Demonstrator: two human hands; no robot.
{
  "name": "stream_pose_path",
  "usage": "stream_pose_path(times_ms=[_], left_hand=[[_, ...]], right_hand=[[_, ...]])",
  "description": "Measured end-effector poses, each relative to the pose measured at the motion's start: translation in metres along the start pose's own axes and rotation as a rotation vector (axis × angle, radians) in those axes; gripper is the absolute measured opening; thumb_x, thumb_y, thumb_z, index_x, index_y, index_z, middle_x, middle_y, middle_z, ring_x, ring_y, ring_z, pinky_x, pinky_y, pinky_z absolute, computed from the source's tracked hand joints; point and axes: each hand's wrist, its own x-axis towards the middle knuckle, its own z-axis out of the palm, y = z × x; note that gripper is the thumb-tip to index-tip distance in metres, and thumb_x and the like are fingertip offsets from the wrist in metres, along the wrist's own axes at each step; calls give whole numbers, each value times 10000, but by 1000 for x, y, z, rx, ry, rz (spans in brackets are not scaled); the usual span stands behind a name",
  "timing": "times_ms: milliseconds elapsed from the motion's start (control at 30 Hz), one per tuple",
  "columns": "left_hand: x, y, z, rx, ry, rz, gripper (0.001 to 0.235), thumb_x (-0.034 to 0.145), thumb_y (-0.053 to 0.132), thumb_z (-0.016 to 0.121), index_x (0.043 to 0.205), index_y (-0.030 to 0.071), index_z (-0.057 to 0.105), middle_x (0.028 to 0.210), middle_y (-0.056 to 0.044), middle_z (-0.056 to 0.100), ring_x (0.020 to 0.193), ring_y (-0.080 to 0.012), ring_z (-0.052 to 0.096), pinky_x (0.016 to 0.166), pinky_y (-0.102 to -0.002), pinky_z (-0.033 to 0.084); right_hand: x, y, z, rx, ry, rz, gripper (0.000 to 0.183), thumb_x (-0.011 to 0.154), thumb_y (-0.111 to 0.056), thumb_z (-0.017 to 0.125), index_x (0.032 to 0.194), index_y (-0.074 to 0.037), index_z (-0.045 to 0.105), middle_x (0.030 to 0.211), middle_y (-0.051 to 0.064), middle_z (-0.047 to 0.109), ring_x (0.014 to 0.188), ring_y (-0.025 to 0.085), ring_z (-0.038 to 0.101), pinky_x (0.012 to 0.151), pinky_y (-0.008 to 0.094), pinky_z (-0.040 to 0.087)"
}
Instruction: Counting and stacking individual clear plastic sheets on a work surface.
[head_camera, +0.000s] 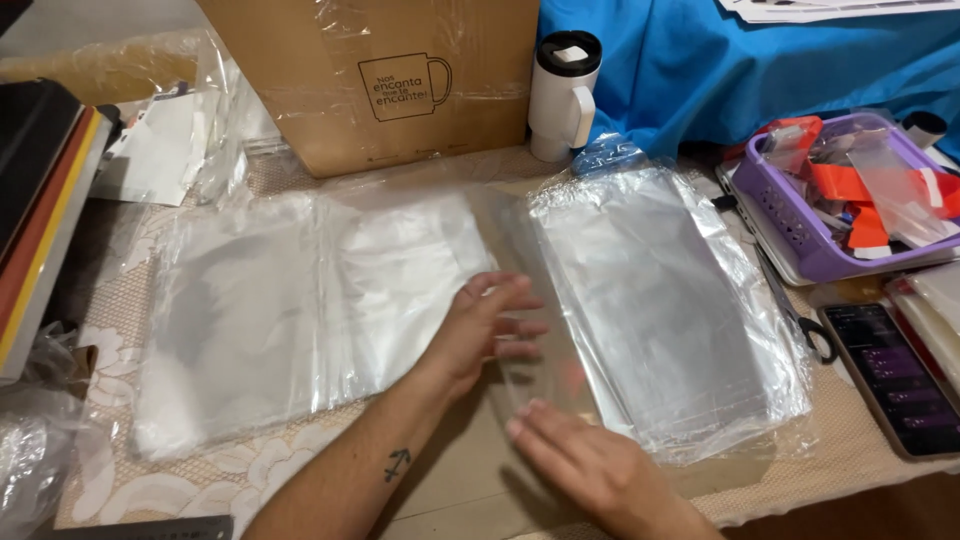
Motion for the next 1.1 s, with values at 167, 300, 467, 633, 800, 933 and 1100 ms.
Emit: stream_pose_path(times_ms=[167,300,467,633,800,933,1100], left_hand=[[11,-8,-51,-15,101,71,129,944,133,656,969,7,664,873,-213,734,724,-282,710,618,-368,614],[12,-3,-81,87,187,262,244,1029,210,541,966,-10,627,795,-205,729,657,-295,754,569,-414,637],[7,14,-87,318,331,423,206,1008,161,571,997,-16,675,624,-236,672,417,-268,665,356,-342,580],[28,26,-105,640,435,641,183,990,149,594,937,58,744,435,-122,566,295,-178,543,273,-252,455],[9,102,-136,703,363,969,119,997,111,658,993,61,766,838,-115,733,712,-102,538,633,-283,513],[-27,160,-200,661,529,929,136,1067,214,632,1038,115,721,543,-9,502,422,-77,472,343,-182,398],[-39,167,-298,607,525,839,256,1028,111,582,1271,121,660,473,19,429,307,-42,377,280,-179,248]], right_hand=[[3,48,-25,216,303,153,353,921,-319,724,1151,-55,674,1168,162,728,1101,288,737,974,400,601],[9,124,-7,358,45,438,172,920,-208,672,865,-67,754,891,100,776,1065,353,712,912,467,547],[35,131,15,376,-296,211,416,999,-348,549,715,-99,722,819,64,739,1090,328,665,937,469,506],[32,145,28,276,-356,73,550,993,-415,489,563,-135,687,672,32,661,1017,266,642,1042,440,426],[9,175,31,217,-205,74,549,976,-410,501,481,-186,574,508,2,541,824,233,630,976,439,447],[-5,191,39,138,-167,89,538,960,-413,525,476,-178,548,490,-10,526,806,200,622,972,414,450],[38,162,24,72,-431,608,447,977,-457,530,758,-145,765,733,56,776,1069,222,698,1182,440,409]])
